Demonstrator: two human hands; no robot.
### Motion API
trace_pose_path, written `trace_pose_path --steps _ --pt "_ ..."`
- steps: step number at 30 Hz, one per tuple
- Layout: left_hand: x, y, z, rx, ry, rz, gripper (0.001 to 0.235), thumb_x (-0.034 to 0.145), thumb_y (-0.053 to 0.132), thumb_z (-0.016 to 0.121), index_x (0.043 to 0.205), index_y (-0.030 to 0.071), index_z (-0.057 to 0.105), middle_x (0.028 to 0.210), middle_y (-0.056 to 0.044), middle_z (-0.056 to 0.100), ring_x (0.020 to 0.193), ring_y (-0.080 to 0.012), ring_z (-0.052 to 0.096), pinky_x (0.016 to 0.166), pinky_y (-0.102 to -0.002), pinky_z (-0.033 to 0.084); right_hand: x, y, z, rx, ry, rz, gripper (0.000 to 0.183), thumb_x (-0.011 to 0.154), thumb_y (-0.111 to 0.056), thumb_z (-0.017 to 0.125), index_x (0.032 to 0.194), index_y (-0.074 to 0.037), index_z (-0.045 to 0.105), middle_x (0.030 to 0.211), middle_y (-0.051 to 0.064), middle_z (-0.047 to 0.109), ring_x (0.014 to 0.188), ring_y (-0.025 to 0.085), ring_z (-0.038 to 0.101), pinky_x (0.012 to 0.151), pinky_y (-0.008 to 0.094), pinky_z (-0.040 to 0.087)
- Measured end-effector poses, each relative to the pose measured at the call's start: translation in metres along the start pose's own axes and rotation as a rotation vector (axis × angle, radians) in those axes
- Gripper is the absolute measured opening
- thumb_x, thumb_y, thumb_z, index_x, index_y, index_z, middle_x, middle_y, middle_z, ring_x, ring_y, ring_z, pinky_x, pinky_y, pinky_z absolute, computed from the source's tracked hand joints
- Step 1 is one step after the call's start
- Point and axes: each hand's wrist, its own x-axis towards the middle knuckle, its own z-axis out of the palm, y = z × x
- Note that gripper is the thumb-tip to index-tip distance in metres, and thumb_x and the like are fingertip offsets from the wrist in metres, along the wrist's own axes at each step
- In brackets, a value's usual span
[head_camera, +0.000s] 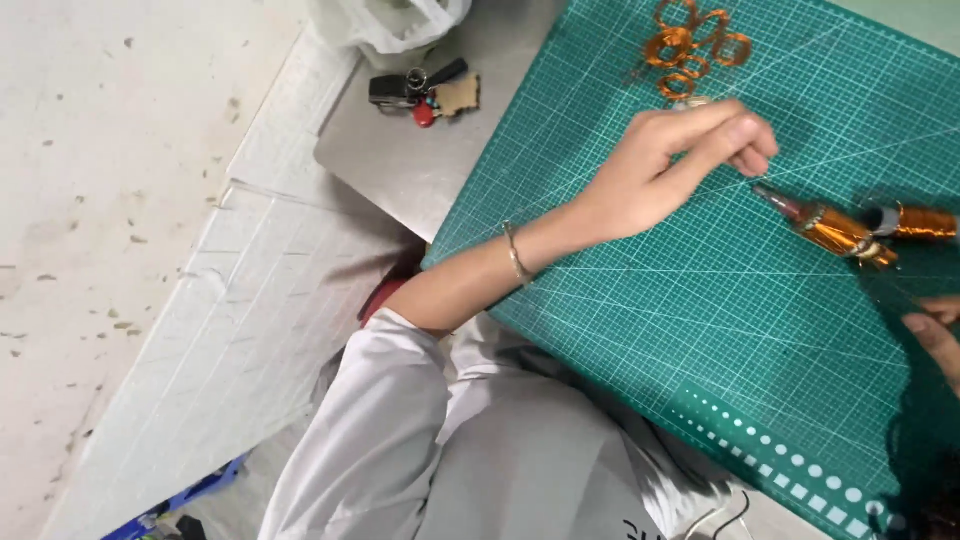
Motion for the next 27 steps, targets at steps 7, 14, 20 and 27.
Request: trace_pose_path --steps 7,14,20,27 --pt "0.004 -0.001 0.003 0.002 -0.038 0.041 0.031 0.101 0.029 0.035 0.099 0.01 0.059 0.084 -0.005 0.067 0.077 -0.0144 0.07 0.073 -0.023 0.062 -0.006 -0.055 -0.009 0.292 -0.012 0.033 0.033 0.127 -0.018 0.033 0.129 0.013 0.043 0.086 0.023 0.052 0.087 0.034 0.058 0.096 0.046 0.051" --pt "0.002 0.008 -0.016 -0.21 0.043 0.002 0.023 0.102 0.019 0.04 0.102 0.004 0.058 0.08 -0.009 0.061 0.071 -0.0178 0.061 0.072 -0.028 0.054 -0.005 -0.196 -0.017 0.42 0.256 0.132 0.016 0.116 -0.004 0.052 0.106 0.007 0.057 0.088 0.017 0.058 0.082 0.026 0.064 0.087 0.03 0.056" --pt "0.009 0.014 -0.028 -0.063 0.106 -0.045 0.032 0.103 0.025 0.036 0.101 0.0 0.057 0.072 -0.009 0.059 0.067 -0.0183 0.062 0.07 -0.028 0.057 0.002 -0.196 -0.024 0.697 0.229 0.035 0.011 0.105 -0.012 0.054 0.1 -0.004 0.06 0.079 0.007 0.057 0.075 0.016 0.06 0.079 0.03 0.062" --pt "0.022 0.015 -0.032 -0.213 0.09 -0.043 0.03 0.104 0.026 0.038 0.102 0.002 0.056 0.075 -0.009 0.057 0.069 -0.0191 0.061 0.07 -0.029 0.059 0.001 -0.208 -0.024 0.569 0.264 0.023 0.004 0.101 -0.004 0.059 0.098 -0.002 0.061 0.088 0.008 0.061 0.084 0.016 0.061 0.082 0.026 0.054"
